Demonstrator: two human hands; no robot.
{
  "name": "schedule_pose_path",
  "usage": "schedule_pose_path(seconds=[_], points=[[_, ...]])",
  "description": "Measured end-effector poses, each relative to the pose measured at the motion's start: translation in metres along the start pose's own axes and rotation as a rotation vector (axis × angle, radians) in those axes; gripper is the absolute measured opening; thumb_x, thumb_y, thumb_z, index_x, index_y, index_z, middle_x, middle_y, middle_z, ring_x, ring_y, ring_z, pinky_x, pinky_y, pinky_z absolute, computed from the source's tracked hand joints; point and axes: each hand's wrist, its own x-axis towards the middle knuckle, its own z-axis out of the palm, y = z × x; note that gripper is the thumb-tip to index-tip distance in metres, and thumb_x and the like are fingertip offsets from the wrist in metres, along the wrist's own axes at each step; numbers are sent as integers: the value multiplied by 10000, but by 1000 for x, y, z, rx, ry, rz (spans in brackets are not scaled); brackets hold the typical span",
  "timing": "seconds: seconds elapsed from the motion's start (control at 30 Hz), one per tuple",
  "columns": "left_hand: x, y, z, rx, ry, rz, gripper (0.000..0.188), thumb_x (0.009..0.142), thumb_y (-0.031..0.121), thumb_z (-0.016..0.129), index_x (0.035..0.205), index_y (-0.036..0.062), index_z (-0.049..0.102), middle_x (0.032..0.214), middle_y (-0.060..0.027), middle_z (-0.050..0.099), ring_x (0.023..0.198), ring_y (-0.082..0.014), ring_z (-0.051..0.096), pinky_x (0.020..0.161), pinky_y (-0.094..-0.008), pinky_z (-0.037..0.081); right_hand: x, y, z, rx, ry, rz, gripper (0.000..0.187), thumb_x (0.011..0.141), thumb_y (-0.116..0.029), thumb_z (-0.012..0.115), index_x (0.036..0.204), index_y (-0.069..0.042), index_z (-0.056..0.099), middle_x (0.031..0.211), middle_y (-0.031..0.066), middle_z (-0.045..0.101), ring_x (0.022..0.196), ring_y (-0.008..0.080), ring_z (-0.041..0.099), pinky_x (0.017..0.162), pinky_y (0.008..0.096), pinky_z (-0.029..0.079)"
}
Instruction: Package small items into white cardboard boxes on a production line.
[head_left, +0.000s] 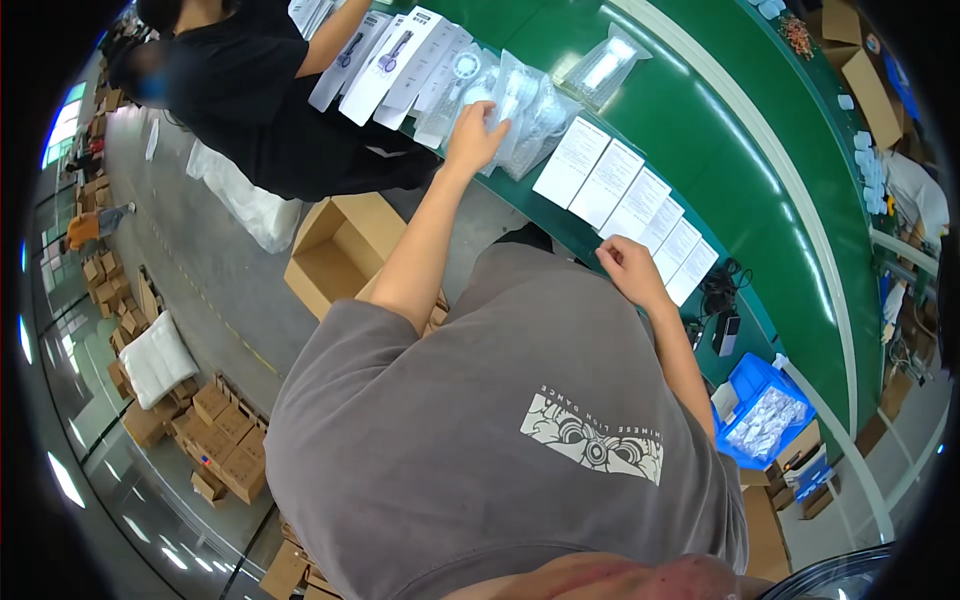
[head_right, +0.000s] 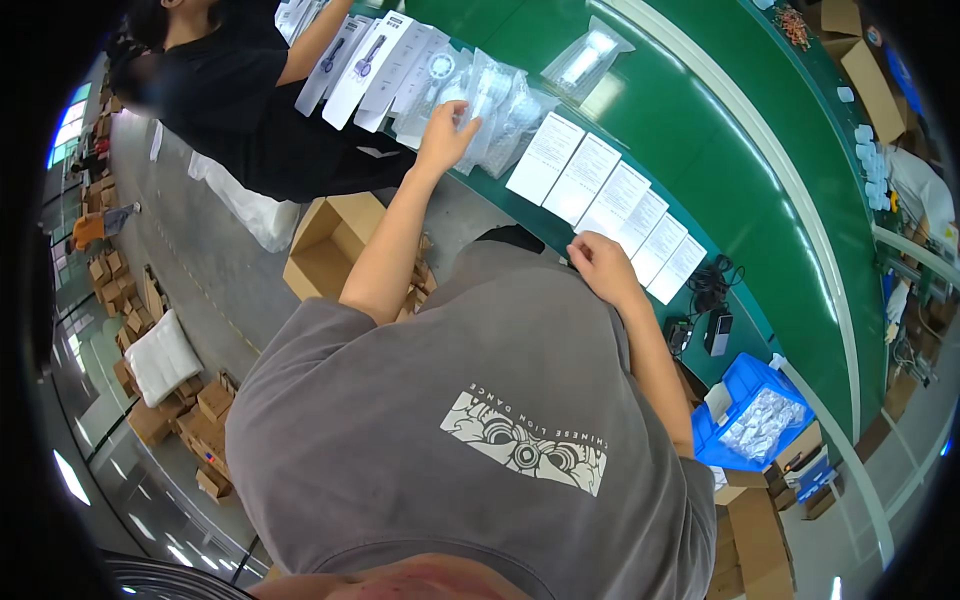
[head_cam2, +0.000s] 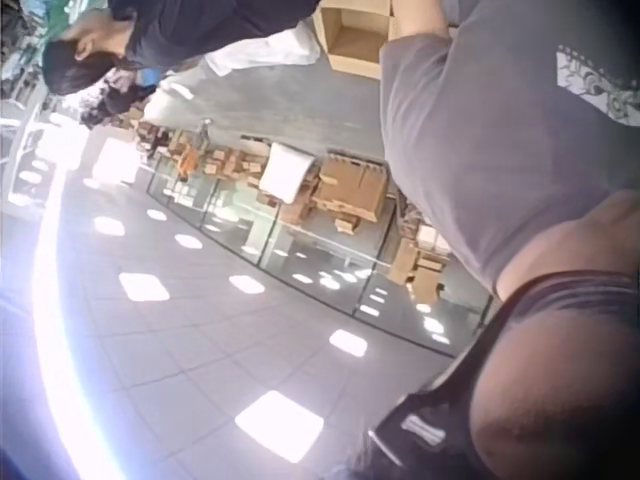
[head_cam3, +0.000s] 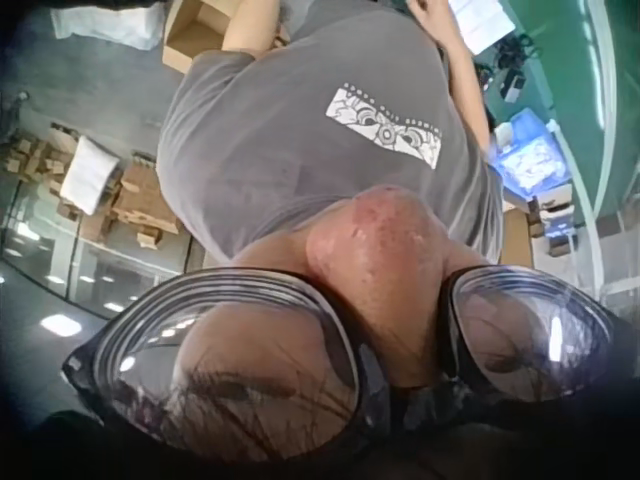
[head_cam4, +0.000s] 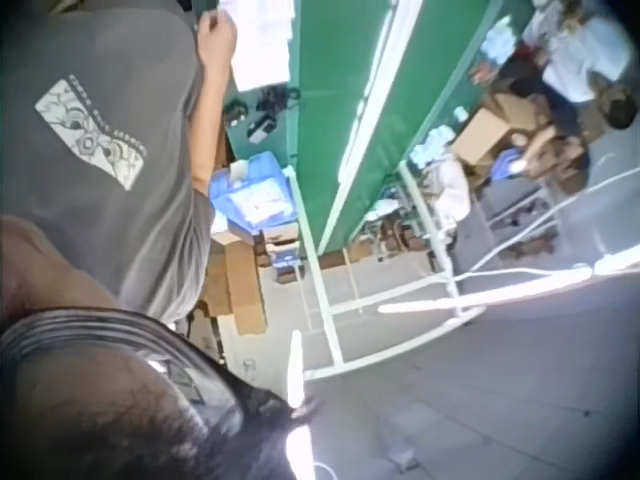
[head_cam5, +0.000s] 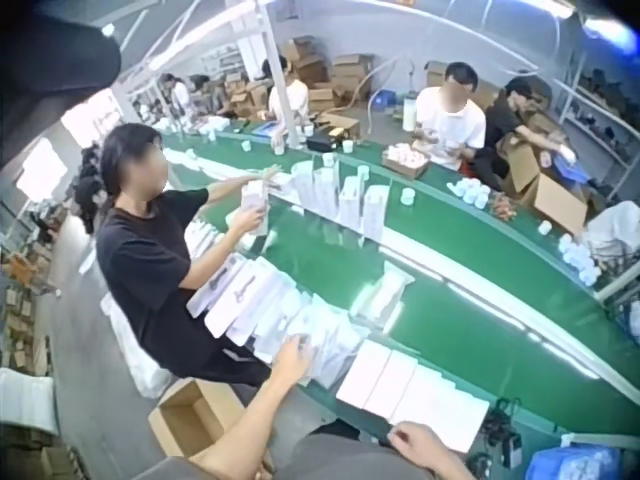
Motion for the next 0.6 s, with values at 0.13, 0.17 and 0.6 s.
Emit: schedule_pose_path(seconds=[0.13,0.17,0.6], points=[[16,-9,-55,158,146,160,392,834,244,717,1133,8,626,1078,-210,654,1014,-376,620,929,-443,468,-27,47,-3,183,245,182,167,944,-138,624,871,12,621,693,33,582,658,95,536,605,268,435],[26,-5,-78,261,254,169,403,836,248,719,1141,4,623,1079,-206,657,1014,-377,620,932,-445,463,-33,57,-9,200,271,197,172,947,-141,625,871,13,620,691,23,572,658,84,526,599,260,427],[54,101,-166,236,-123,-206,696,754,541,778,1108,-49,670,936,-185,729,827,-280,712,743,-390,548,-23,-48,-49,-196,635,-163,380,809,-94,738,1160,-72,595,1074,104,614,946,220,588,849,351,457]])
